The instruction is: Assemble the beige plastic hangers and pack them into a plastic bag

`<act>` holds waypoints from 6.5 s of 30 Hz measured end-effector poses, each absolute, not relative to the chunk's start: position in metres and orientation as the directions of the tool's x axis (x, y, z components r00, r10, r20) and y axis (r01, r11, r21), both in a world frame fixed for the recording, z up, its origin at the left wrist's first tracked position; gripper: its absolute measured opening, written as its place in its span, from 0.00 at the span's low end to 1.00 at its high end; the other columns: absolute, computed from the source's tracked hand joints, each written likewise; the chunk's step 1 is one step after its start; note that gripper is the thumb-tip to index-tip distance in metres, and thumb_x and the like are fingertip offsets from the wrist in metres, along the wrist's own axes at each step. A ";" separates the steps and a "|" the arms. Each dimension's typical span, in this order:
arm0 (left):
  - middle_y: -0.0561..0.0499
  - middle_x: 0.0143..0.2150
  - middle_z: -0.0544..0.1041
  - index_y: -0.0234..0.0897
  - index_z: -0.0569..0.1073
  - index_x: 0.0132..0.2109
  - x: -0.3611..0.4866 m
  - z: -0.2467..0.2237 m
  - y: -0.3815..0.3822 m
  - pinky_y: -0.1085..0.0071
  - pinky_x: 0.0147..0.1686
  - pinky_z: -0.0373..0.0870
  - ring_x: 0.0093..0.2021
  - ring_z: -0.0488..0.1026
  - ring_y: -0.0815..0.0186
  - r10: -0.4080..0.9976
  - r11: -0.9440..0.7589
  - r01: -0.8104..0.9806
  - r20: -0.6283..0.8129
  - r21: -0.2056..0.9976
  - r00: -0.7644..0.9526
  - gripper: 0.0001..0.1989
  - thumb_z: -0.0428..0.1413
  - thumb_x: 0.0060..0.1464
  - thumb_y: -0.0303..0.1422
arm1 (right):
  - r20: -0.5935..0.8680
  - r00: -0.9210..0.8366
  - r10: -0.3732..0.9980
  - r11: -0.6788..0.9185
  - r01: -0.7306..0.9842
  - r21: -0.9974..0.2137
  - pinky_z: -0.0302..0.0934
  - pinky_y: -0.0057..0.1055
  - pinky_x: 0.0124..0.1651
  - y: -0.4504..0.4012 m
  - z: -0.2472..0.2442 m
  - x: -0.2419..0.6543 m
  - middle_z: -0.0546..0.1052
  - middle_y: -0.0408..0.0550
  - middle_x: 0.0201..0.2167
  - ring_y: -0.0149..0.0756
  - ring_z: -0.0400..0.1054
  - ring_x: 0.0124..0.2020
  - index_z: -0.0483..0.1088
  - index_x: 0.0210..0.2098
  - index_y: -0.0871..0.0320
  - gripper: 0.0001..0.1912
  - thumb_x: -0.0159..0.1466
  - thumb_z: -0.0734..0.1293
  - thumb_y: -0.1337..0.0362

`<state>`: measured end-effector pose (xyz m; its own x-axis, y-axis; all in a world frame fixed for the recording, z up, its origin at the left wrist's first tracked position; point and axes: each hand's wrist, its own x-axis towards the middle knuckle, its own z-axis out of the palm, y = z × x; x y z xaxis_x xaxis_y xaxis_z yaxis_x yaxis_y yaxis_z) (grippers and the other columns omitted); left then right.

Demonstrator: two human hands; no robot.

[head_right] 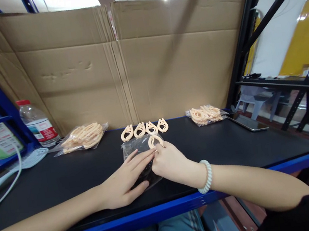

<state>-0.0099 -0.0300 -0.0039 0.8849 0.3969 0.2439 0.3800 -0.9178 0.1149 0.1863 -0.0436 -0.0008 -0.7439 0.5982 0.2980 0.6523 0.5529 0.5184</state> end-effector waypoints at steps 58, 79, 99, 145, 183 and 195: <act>0.48 0.38 0.70 0.36 0.70 0.35 -0.008 -0.006 -0.024 0.72 0.35 0.69 0.36 0.69 0.69 0.371 -0.922 0.347 0.644 0.171 0.669 0.10 0.46 0.53 0.21 | 0.475 -0.579 0.663 0.717 0.308 -0.625 0.60 0.25 0.24 0.000 0.076 0.257 0.74 0.47 0.28 0.26 0.64 0.22 0.70 0.39 0.62 0.17 0.57 0.69 0.56; 0.49 0.33 0.70 0.35 0.67 0.34 -0.007 -0.008 -0.024 0.71 0.35 0.68 0.35 0.68 0.68 0.388 -0.922 0.232 0.710 0.311 0.588 0.08 0.47 0.54 0.20 | 0.181 -0.880 0.439 0.812 0.475 0.340 0.62 0.30 0.31 -0.057 0.005 0.179 0.72 0.51 0.35 0.34 0.68 0.30 0.66 0.40 0.64 0.11 0.65 0.54 0.75; 0.47 0.37 0.70 0.35 0.67 0.38 -0.009 -0.007 -0.025 0.68 0.41 0.67 0.39 0.68 0.65 0.403 -0.908 0.214 0.605 0.361 0.687 0.10 0.43 0.56 0.21 | 0.237 -0.842 0.484 0.873 0.482 -0.072 0.44 0.52 0.63 -0.039 -0.003 0.184 0.60 0.65 0.59 0.49 0.51 0.62 0.60 0.56 0.67 0.21 0.67 0.57 0.61; 0.46 0.62 0.62 0.44 0.68 0.50 -0.014 -0.021 0.006 0.37 0.57 0.44 0.65 0.51 0.53 0.843 -0.538 0.766 0.248 0.351 0.478 0.18 0.45 0.53 0.30 | 0.184 -0.760 0.623 0.750 0.647 0.137 0.54 0.44 0.58 0.118 -0.004 0.244 0.49 0.50 0.67 0.44 0.40 0.67 0.58 0.60 0.51 0.31 0.62 0.53 0.80; 0.46 0.48 0.74 0.37 0.71 0.45 -0.011 -0.005 -0.026 0.66 0.44 0.70 0.47 0.71 0.62 0.332 -0.922 0.386 0.553 0.022 0.764 0.15 0.45 0.54 0.21 | 0.741 -0.237 0.628 0.770 0.327 -0.548 0.68 0.33 0.34 0.009 0.077 0.260 0.75 0.46 0.28 0.33 0.70 0.29 0.71 0.33 0.60 0.16 0.53 0.72 0.54; 0.46 0.53 0.69 0.38 0.65 0.54 -0.009 -0.005 -0.028 0.66 0.43 0.72 0.49 0.70 0.62 0.456 -0.857 0.511 0.562 0.068 0.690 0.24 0.45 0.50 0.20 | 0.482 -0.838 0.256 0.927 0.355 0.126 0.57 0.28 0.26 -0.082 0.063 0.217 0.69 0.44 0.27 0.29 0.62 0.26 0.65 0.28 0.57 0.10 0.66 0.59 0.68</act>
<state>-0.0087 -0.0277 -0.0052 0.6897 0.4560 0.5624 0.5108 -0.8570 0.0684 0.2171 -0.0816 0.0635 -0.8382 0.2555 0.4817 0.3546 0.9266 0.1255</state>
